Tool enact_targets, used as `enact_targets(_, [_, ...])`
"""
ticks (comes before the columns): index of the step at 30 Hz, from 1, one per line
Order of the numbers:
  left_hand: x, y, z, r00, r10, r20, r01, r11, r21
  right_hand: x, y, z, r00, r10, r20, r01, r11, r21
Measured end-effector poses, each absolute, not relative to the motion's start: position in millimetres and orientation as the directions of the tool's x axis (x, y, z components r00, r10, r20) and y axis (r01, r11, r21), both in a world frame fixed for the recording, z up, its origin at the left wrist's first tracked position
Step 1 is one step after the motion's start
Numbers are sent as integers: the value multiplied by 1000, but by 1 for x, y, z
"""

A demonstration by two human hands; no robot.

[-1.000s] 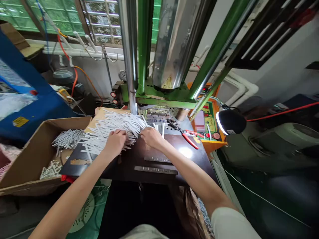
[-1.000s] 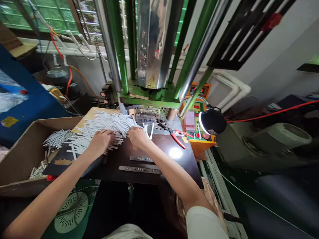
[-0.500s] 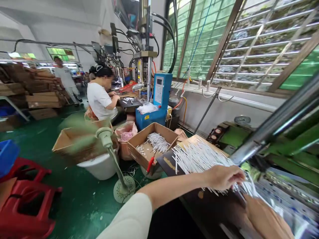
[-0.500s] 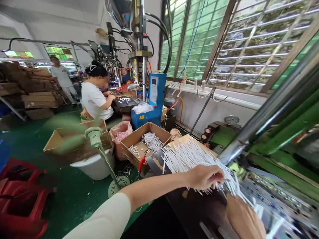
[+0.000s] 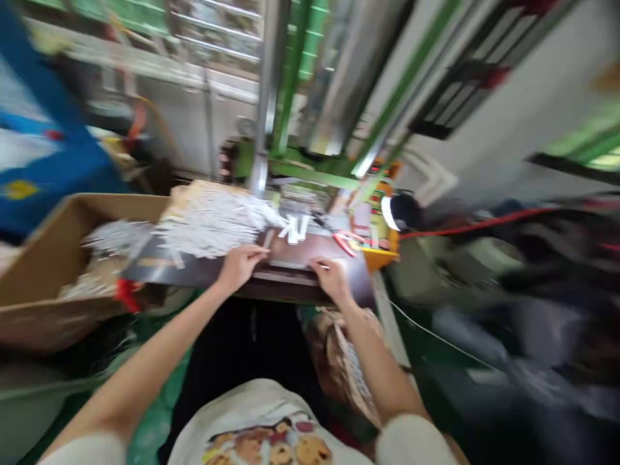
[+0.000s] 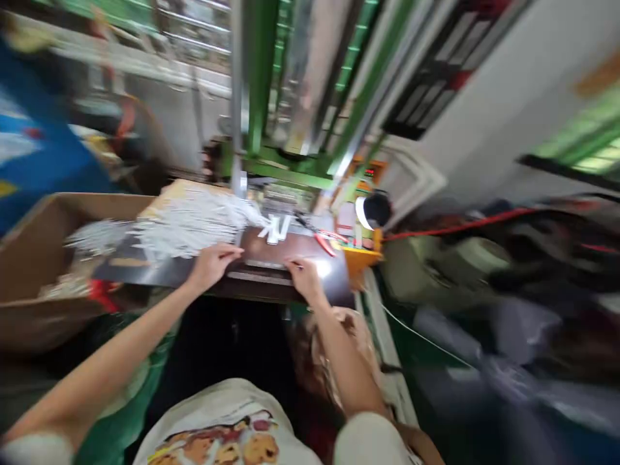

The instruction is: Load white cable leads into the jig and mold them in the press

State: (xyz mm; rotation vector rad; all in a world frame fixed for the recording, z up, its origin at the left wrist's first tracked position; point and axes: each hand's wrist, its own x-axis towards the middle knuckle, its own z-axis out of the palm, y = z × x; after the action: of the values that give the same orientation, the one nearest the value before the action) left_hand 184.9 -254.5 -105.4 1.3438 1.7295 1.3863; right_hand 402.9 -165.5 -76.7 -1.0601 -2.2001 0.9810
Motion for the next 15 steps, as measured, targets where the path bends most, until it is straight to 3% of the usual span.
enact_targets(3, [189, -236, -129, -272, 932, 239, 423, -107, 900, 412, -142, -109, -519, 840, 159, 524, 460, -717])
enact_targets(12, [224, -213, -130, -83, 934, 346, 633, -219, 742, 408, -142, -125, -663, 718, 214, 437, 603, -667])
enact_targets(15, [228, -220, -131, -64, 928, 368, 675, -231, 700, 415, -149, -128, -699, 679, 224, 466, 670, -578])
